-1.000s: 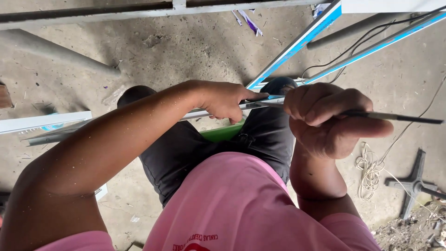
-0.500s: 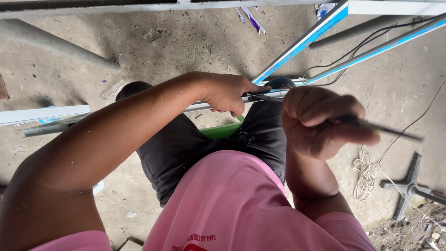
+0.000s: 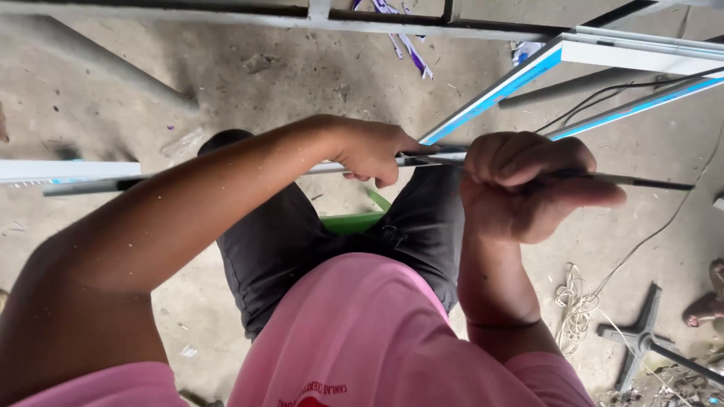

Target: Smoothing the edges of aluminum frame sections using a hand tool to remove burrs.

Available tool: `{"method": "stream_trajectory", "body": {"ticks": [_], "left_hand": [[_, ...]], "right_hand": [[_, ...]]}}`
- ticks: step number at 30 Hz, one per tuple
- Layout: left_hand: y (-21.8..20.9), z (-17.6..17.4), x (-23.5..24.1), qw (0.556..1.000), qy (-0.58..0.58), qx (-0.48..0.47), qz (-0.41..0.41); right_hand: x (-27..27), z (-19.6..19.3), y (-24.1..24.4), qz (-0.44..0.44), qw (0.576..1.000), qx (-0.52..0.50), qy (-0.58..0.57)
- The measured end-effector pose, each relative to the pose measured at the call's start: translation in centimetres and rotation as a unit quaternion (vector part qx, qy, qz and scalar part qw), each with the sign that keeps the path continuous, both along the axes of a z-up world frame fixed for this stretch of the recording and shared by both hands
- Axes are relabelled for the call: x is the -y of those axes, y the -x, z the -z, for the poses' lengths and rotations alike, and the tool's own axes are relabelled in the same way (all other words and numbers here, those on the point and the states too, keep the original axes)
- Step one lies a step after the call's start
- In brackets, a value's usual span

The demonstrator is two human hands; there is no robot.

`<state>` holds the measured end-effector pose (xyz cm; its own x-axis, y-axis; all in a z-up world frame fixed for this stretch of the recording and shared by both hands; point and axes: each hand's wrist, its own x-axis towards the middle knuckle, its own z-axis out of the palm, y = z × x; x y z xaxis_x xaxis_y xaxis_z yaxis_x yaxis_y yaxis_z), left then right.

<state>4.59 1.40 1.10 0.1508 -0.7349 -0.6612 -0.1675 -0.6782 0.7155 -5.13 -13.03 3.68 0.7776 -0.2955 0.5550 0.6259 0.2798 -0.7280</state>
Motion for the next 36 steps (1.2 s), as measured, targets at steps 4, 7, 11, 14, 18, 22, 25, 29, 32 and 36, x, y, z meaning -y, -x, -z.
{"method": "stream_trajectory", "body": {"ticks": [4,7,11,14,18,22,25,29,32,36], "left_hand": [[0.2,1.6,1.3,0.999,0.025,0.003,-0.027],[0.5,1.0,1.0,0.998,0.007,-0.043,-0.035],[-0.4,0.4,0.4,0.997,0.054,-0.018,-0.06],[0.1,1.5,0.9,0.995,0.068,-0.036,-0.064],[0.3,1.6,1.1,0.997,0.053,-0.026,-0.047],[0.5,0.4,0.8,0.999,0.039,-0.001,-0.023],[0.3,0.1,0.6,0.998,0.046,-0.012,-0.029],[0.1,0.4,0.8,0.999,0.039,-0.018,-0.023],[0.4,0.5,0.5,0.999,0.031,-0.025,-0.026],[0.4,1.1,0.7,0.999,0.03,-0.027,-0.034]], "right_hand": [[0.2,2.5,-0.3,-0.032,0.999,-0.01,-0.034],[-1.2,0.8,0.1,-0.008,0.999,-0.04,-0.003],[-0.3,3.7,-1.9,0.016,1.0,0.016,0.014],[-0.6,1.5,-0.9,0.007,1.0,-0.003,0.014],[-0.8,3.7,-0.8,0.022,0.999,-0.045,0.011],[-0.9,1.4,-0.7,-0.02,0.999,-0.046,0.012],[-1.2,2.0,-0.6,0.034,0.999,-0.025,0.022],[-1.4,0.4,-0.3,0.016,0.999,-0.047,0.009],[-1.5,1.6,0.2,0.016,0.999,-0.049,0.002],[-1.2,-0.5,0.7,0.018,1.0,-0.001,0.015]]}}
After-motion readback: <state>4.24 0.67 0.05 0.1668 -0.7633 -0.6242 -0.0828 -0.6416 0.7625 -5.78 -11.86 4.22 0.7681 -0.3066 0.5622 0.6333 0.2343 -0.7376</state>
